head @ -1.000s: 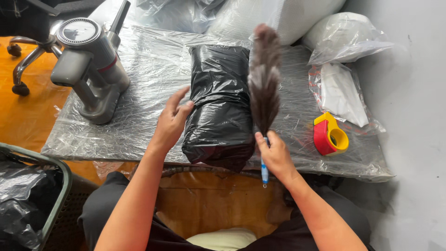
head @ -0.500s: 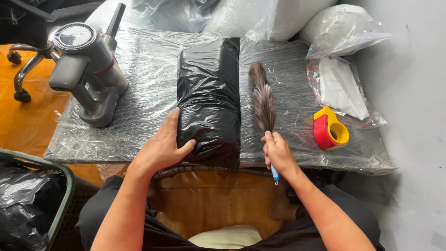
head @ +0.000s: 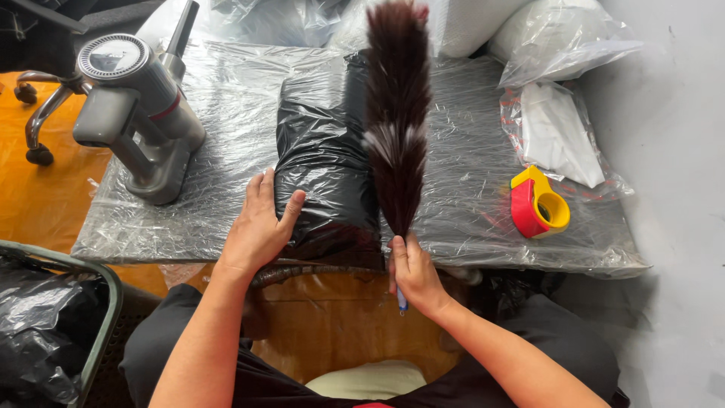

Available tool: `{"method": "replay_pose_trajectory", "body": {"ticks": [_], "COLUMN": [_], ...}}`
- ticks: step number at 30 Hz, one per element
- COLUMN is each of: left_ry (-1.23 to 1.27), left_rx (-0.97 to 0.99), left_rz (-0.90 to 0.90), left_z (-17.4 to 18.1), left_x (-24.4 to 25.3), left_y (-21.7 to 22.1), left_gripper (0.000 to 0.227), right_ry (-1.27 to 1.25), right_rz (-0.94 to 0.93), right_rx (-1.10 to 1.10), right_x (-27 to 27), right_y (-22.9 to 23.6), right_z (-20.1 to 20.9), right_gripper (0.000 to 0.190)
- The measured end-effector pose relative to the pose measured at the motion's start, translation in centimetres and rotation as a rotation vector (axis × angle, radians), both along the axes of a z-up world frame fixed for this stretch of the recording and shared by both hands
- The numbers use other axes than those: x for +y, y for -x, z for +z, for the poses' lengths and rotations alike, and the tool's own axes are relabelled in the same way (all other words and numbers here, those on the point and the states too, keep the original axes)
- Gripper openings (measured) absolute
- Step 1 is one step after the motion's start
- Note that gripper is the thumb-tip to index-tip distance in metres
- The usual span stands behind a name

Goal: The person wraps a cushion in plastic and uses a vacuum cleaner hose to remove air from the bag.

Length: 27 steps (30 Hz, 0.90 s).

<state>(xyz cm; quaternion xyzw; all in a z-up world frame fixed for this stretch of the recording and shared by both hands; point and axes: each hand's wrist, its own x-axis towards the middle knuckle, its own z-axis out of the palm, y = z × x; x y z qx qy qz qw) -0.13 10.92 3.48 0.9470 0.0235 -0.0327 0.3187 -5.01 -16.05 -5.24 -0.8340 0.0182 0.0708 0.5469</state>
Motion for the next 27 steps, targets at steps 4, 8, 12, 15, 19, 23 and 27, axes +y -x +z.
{"method": "replay_pose_trajectory", "body": {"ticks": [4,8,12,15,19,23,27], "left_ry": [0.014,0.03,0.076,0.084,0.115,0.144,0.161], "left_rx": [0.058,0.065,0.049,0.057,0.041,-0.133,-0.265], "left_rz": [0.021,0.051,0.071,0.084,0.105,0.134,0.151], "left_z": [-0.1,-1.0,-1.0,-1.3,-2.2,-4.0,-4.7], "left_x": [-0.1,0.5,0.8,1.0,1.2,1.0,0.6], "left_y": [-0.1,-0.6,-0.5,-0.3,-0.5,-0.8,-1.2], "left_gripper": [0.097,0.096,0.094,0.094,0.093,0.088,0.081], "right_ry": [0.029,-0.099,-0.013,-0.028,-0.039,-0.101,-0.159], "right_rz": [0.043,-0.042,0.041,-0.03,-0.128,-0.198,-0.155], "right_rx": [0.139,0.084,-0.021,0.134,0.116,-0.008,-0.029], "right_x": [-0.2,0.3,0.4,0.0,-1.2,-1.7,-0.7], "right_y": [-0.3,1.0,1.2,-0.6,-3.5,-5.4,-5.0], "right_z": [-1.2,-1.9,-2.6,-4.0,-5.7,-8.3,-7.5], "right_gripper": [0.055,0.043,0.042,0.044,0.043,0.043,0.046]}}
